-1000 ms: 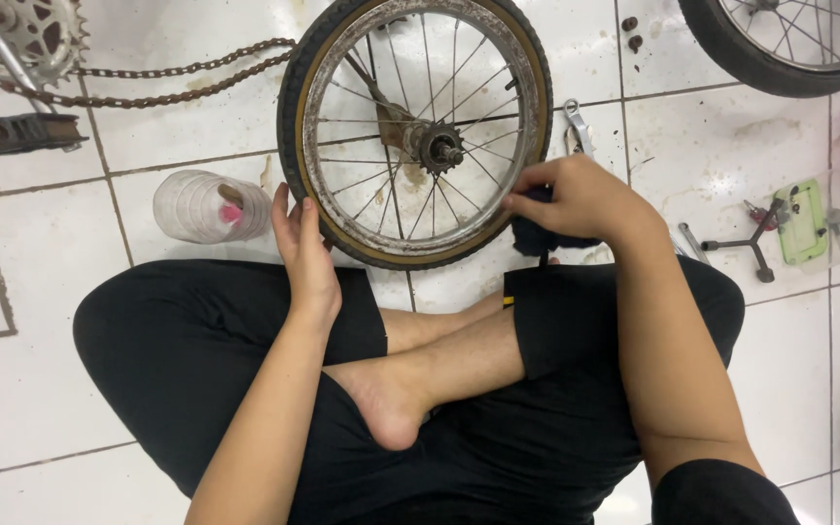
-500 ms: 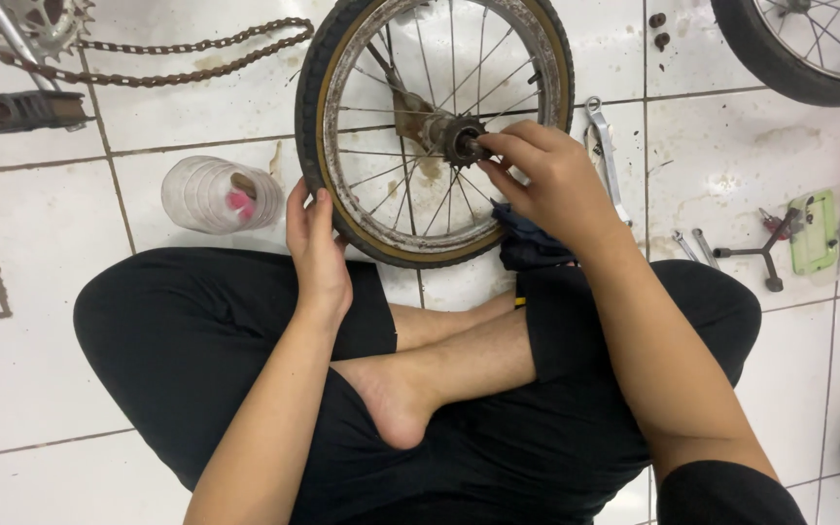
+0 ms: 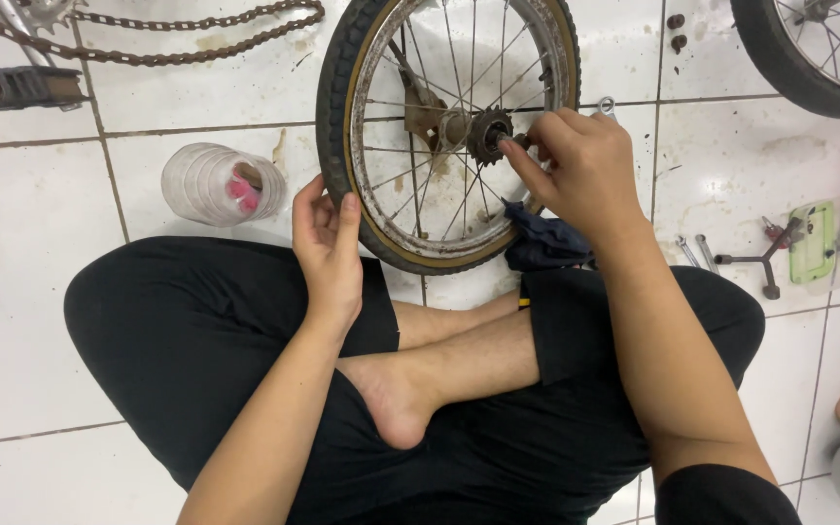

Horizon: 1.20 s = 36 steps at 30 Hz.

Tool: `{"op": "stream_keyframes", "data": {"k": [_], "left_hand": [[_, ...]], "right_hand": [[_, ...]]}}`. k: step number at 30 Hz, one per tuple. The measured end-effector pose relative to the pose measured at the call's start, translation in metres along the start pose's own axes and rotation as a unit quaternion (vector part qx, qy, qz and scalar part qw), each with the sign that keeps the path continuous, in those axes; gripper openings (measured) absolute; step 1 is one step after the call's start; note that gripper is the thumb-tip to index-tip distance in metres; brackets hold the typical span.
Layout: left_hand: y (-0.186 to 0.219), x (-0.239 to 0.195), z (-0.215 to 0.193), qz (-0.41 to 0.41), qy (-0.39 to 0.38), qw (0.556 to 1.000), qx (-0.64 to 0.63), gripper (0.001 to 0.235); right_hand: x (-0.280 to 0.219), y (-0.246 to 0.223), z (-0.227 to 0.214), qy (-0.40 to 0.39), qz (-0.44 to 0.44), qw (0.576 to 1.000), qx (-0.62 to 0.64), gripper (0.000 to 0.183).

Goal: The person sits on the floor and cleans a bicycle wheel using a dark cloth. They wipe the tire, rim, and hub, then remove and clean the axle nut before placing it in a container. The person also uses a brush to scrub the wheel hub and spokes.

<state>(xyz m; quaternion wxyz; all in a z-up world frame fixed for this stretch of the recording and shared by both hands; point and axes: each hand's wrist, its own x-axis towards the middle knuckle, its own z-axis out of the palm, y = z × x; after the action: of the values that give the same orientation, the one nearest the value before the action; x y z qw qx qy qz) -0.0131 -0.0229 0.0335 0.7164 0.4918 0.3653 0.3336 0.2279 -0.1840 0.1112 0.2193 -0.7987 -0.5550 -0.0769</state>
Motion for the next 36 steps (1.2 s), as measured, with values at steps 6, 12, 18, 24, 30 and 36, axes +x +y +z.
{"op": "stream_keyframes", "data": {"k": [6, 12, 18, 24, 30, 36], "left_hand": [[0.002, 0.001, 0.001, 0.005, 0.005, 1.0, -0.005, 0.036], [0.003, 0.001, -0.001, 0.008, 0.002, 1.0, 0.007, 0.035], [0.002, 0.002, 0.0, 0.006, 0.004, 1.0, 0.009, 0.034], [0.0, 0.003, -0.003, 0.005, 0.0, 1.0, 0.01, 0.035], [-0.001, 0.003, 0.0, 0.012, 0.019, 1.0, -0.004, 0.039], [-0.009, 0.006, -0.008, -0.01, 0.005, 1.0, 0.006, 0.034]], "right_hand": [[0.006, -0.004, 0.0, -0.003, 0.013, 1.0, -0.002, 0.032], [0.005, -0.003, 0.005, -0.016, 0.019, 0.999, -0.029, 0.043], [0.002, -0.002, 0.011, -0.019, 0.015, 0.999, -0.039, 0.046], [0.004, -0.006, 0.007, -0.014, 0.035, 0.999, -0.029, 0.042], [0.009, -0.011, -0.013, -0.089, 0.03, 0.995, 0.024, 0.035], [0.004, -0.015, 0.002, -0.005, 0.046, 0.993, 0.108, 0.017]]}}
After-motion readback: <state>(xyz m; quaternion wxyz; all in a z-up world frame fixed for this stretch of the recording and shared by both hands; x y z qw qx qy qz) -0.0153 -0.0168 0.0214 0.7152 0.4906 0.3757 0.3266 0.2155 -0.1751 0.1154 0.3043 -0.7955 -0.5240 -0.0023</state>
